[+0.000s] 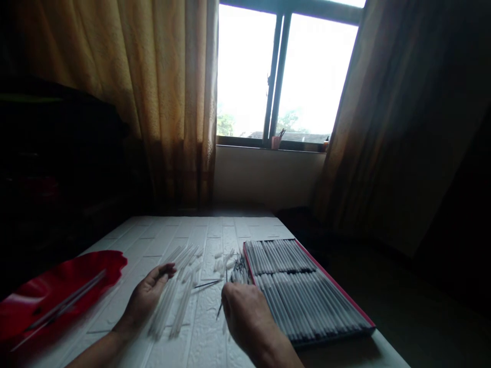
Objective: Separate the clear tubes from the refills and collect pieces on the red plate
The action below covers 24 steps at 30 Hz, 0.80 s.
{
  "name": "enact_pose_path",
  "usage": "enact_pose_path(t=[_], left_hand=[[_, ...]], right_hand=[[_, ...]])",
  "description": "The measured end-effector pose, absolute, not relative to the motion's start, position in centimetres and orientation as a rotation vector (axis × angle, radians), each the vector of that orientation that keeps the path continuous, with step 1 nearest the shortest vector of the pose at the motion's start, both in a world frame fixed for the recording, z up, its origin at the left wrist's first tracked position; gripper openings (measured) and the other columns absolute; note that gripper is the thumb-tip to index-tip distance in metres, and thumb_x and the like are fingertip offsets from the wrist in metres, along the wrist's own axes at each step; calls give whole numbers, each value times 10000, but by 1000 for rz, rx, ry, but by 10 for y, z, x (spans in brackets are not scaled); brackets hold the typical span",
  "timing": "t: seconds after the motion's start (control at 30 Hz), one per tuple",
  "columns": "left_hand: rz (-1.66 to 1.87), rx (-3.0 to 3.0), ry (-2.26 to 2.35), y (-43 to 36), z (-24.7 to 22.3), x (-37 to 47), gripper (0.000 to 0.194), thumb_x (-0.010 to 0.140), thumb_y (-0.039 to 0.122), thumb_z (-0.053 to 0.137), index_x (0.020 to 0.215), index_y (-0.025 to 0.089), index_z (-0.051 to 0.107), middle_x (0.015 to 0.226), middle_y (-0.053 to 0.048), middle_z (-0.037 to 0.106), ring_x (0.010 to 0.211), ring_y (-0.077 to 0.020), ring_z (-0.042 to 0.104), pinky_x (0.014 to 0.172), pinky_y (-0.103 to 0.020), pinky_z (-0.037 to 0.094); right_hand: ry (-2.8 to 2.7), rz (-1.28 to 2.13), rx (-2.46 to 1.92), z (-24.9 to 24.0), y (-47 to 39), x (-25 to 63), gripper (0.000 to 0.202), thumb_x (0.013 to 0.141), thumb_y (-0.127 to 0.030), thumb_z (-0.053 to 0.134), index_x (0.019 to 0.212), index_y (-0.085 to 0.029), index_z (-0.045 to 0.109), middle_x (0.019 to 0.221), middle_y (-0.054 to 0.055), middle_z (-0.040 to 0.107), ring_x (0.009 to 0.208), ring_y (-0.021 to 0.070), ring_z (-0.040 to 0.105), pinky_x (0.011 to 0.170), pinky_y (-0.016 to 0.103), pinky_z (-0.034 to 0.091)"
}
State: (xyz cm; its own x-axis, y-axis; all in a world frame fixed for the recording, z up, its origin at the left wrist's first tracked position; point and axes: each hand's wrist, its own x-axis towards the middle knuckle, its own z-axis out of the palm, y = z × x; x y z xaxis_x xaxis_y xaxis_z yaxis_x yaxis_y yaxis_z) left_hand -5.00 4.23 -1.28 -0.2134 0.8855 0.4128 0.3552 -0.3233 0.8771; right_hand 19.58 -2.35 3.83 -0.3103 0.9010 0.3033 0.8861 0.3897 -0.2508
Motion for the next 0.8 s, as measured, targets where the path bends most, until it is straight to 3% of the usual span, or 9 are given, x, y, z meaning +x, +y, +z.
enact_pose_path(t=[0.17, 0.33, 0.53, 0.8], left_hand=[[1198, 2093, 1471, 25, 18, -51, 187, 817, 300, 521, 884, 214, 672, 860, -27, 733, 798, -186, 693, 727, -284, 546], [941, 2702, 1493, 5, 3, -46, 36, 783, 244, 635, 809, 254, 658, 827, -7, 674, 791, -195, 657, 728, -294, 520], [876, 2885, 1508, 3, -22, -53, 204, 707, 320, 732, 883, 278, 639, 859, 2, 674, 786, -207, 653, 729, -297, 522], [743, 2894, 1533, -1, -29, -58, 331, 638, 403, 777, 908, 284, 628, 915, -7, 676, 826, -219, 644, 737, -290, 494]], right_hand=[[-2170, -88, -1446, 28, 19, 160, 240, 852, -111, 473, 706, -207, 636, 668, 34, 697, 607, 182, 635, 512, 260, 318], [-2140, -9, -1403, -20, 22, 153, 187, 829, -95, 497, 786, -208, 639, 718, 10, 703, 643, 159, 664, 540, 228, 331], [-2178, -113, -1427, -30, 34, 143, 289, 720, -71, 603, 926, -270, 649, 914, 10, 685, 750, 165, 668, 572, 197, 389], [-2338, -261, -1462, -36, 44, 132, 196, 789, -79, 617, 861, -254, 669, 932, 26, 687, 750, 173, 667, 526, 186, 423]])
